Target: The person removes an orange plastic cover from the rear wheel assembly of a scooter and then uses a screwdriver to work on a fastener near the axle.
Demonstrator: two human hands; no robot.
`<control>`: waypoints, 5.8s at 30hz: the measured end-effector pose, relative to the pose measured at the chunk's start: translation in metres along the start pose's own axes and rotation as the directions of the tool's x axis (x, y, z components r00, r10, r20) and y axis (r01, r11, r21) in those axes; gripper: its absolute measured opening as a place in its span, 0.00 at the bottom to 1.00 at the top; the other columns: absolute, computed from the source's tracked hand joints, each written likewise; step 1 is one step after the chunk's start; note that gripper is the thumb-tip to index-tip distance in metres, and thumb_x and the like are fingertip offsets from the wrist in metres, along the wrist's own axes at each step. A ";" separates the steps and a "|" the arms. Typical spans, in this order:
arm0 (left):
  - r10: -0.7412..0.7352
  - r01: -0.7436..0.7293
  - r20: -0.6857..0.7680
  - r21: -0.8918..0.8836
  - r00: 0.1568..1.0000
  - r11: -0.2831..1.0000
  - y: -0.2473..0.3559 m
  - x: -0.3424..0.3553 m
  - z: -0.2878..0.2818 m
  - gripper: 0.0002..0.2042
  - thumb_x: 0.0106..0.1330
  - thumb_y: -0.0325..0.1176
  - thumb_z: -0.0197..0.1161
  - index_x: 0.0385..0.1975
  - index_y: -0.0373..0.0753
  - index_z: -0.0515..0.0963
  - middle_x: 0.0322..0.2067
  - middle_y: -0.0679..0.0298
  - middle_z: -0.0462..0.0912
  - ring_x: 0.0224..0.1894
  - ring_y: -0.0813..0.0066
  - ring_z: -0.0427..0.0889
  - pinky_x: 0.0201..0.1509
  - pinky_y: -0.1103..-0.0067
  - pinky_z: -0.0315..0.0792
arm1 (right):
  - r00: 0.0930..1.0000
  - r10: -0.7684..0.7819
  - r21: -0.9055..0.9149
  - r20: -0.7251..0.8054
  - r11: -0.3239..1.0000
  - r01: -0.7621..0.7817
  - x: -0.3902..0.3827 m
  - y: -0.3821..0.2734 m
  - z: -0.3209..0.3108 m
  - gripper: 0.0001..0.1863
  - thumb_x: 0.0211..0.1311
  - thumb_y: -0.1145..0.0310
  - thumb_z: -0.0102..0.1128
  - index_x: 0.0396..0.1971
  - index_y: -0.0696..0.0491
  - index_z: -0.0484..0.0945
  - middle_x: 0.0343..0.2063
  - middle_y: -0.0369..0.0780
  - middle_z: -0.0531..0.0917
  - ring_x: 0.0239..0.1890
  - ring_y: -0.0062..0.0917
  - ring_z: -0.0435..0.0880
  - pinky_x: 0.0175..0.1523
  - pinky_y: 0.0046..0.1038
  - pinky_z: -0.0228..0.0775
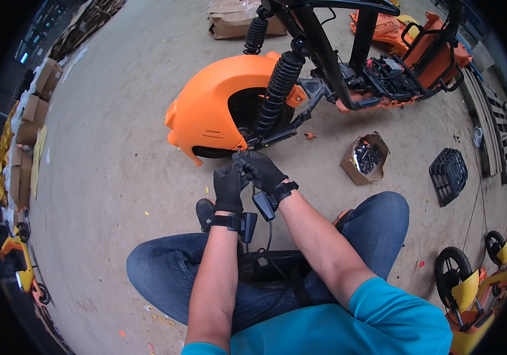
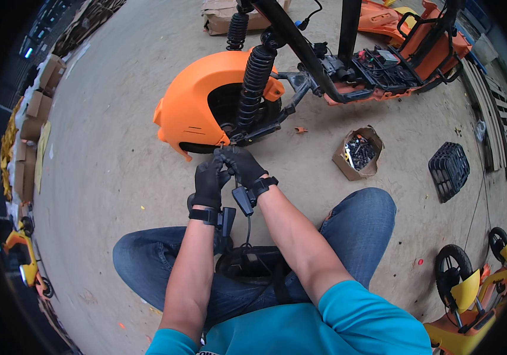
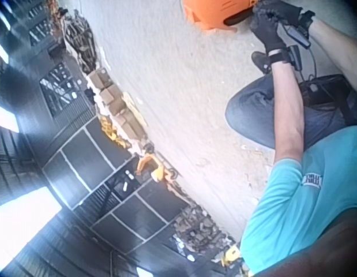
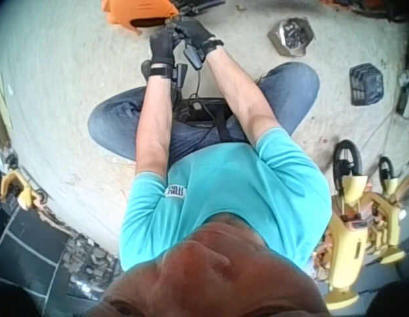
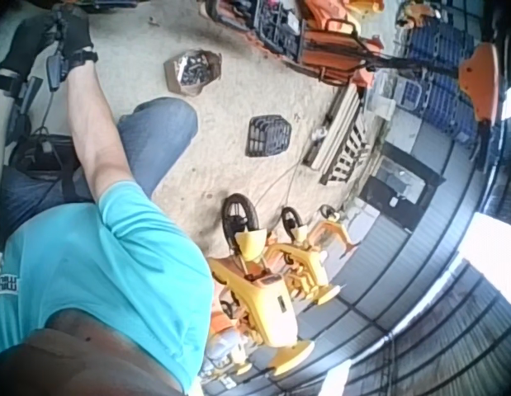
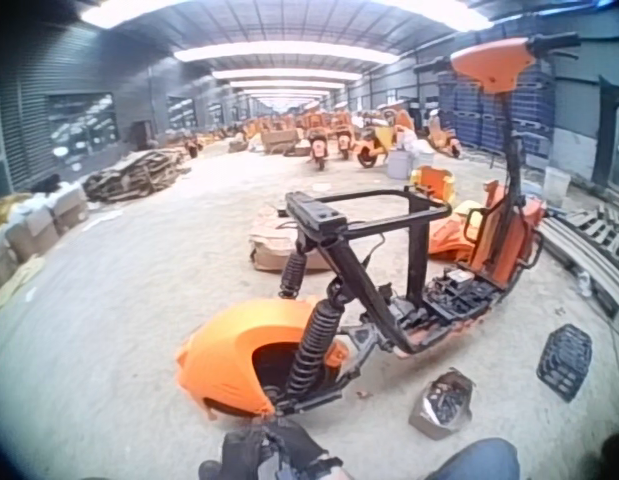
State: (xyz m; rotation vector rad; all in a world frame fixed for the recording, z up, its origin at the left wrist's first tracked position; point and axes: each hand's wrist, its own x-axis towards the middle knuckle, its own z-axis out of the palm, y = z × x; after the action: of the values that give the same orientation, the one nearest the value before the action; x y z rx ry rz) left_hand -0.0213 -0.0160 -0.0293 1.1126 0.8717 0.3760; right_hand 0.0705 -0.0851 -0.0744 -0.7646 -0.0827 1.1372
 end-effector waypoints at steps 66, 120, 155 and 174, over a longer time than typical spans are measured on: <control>-0.025 0.035 -0.121 0.082 0.992 0.996 0.007 -0.009 0.000 0.07 0.64 0.27 0.55 0.29 0.30 0.76 0.24 0.59 0.79 0.18 0.72 0.80 0.19 0.80 0.78 | 0.994 -0.076 -0.066 0.075 0.995 0.081 -0.004 -0.002 -0.001 0.09 0.66 0.66 0.56 0.42 0.53 0.78 0.33 0.29 0.80 0.33 0.09 0.77 0.38 0.12 0.68; 0.164 -0.139 -0.088 0.241 0.983 0.961 -0.020 0.006 -0.010 0.25 0.58 0.22 0.63 0.53 0.24 0.62 0.37 0.53 0.77 0.34 0.72 0.81 0.38 0.79 0.80 | 0.995 -0.023 -0.125 -0.098 0.992 0.011 -0.005 -0.001 0.004 0.09 0.62 0.61 0.64 0.33 0.51 0.81 0.25 0.27 0.81 0.24 0.09 0.75 0.30 0.14 0.63; 0.038 -0.034 -0.049 0.073 0.998 0.997 -0.003 -0.002 -0.006 0.29 0.58 0.25 0.63 0.56 0.25 0.57 0.37 0.54 0.77 0.35 0.75 0.80 0.36 0.81 0.78 | 0.995 -0.057 -0.116 -0.084 0.992 0.047 -0.001 0.002 0.001 0.09 0.65 0.62 0.60 0.37 0.50 0.79 0.26 0.28 0.79 0.27 0.10 0.75 0.32 0.15 0.65; -0.168 0.194 0.147 -0.181 0.975 0.964 0.003 -0.001 -0.011 0.10 0.69 0.33 0.48 0.34 0.33 0.74 0.26 0.59 0.80 0.23 0.72 0.81 0.27 0.82 0.77 | 0.998 0.059 0.079 0.036 0.995 -0.062 -0.007 -0.009 0.006 0.11 0.66 0.66 0.58 0.42 0.57 0.77 0.29 0.34 0.81 0.25 0.14 0.77 0.28 0.14 0.68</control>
State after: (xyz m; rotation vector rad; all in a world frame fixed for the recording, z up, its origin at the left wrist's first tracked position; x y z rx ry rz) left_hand -0.0295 -0.0090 -0.0284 0.8591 0.7960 0.2279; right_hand 0.0715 -0.0893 -0.0626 -0.6806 -0.0418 1.2043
